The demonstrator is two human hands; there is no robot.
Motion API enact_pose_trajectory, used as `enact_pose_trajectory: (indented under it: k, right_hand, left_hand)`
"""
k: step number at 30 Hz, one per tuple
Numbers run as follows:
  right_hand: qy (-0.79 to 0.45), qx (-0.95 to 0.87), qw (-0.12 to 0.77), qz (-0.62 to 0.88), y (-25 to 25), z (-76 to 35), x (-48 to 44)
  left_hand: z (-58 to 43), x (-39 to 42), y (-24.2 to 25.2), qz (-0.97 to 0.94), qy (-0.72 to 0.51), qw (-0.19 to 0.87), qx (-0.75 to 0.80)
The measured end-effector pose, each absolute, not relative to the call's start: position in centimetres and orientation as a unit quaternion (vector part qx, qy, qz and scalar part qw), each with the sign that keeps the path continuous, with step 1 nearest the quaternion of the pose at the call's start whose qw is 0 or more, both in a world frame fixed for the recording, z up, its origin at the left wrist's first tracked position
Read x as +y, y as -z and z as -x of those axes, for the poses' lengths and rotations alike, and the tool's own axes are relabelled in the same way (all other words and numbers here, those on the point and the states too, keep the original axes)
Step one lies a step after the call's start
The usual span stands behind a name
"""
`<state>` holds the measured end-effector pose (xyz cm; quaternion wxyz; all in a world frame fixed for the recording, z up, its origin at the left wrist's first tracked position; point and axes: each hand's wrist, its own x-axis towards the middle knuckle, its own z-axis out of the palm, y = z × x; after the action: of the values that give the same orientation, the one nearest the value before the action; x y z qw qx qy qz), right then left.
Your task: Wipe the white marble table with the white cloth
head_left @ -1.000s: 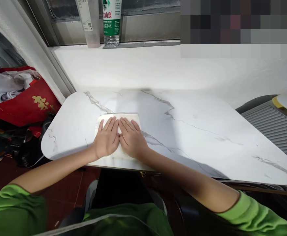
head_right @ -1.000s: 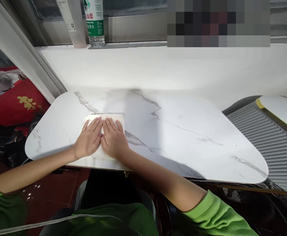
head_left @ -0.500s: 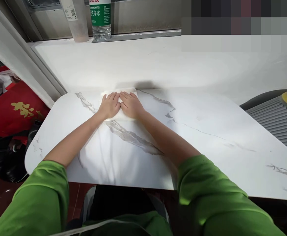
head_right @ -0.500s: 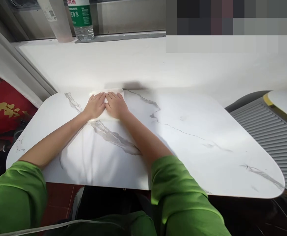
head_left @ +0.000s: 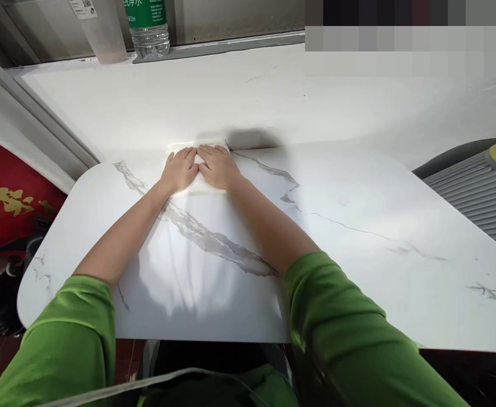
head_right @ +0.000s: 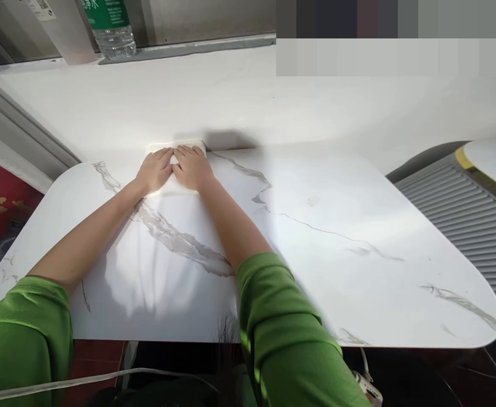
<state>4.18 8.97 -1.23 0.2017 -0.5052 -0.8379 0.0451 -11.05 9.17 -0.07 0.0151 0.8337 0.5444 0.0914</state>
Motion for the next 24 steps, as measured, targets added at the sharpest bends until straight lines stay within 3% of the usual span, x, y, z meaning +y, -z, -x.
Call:
enact_pose_trajectory:
  k: [11,24]
  right_hand:
    - [-0.023,-0.832,0.196,0.519,1.1,-5.0,3.7]
    - [0.025,-0.861,0.143,0.488,0.6,-10.2,-13.6]
  left_hand:
    - [9.1,3.3,-1.0,-0.813,-0.066,0.016,0.578]
    - [5.2,-13.6,-0.7,-0.857,-0.121,0.023,0.5]
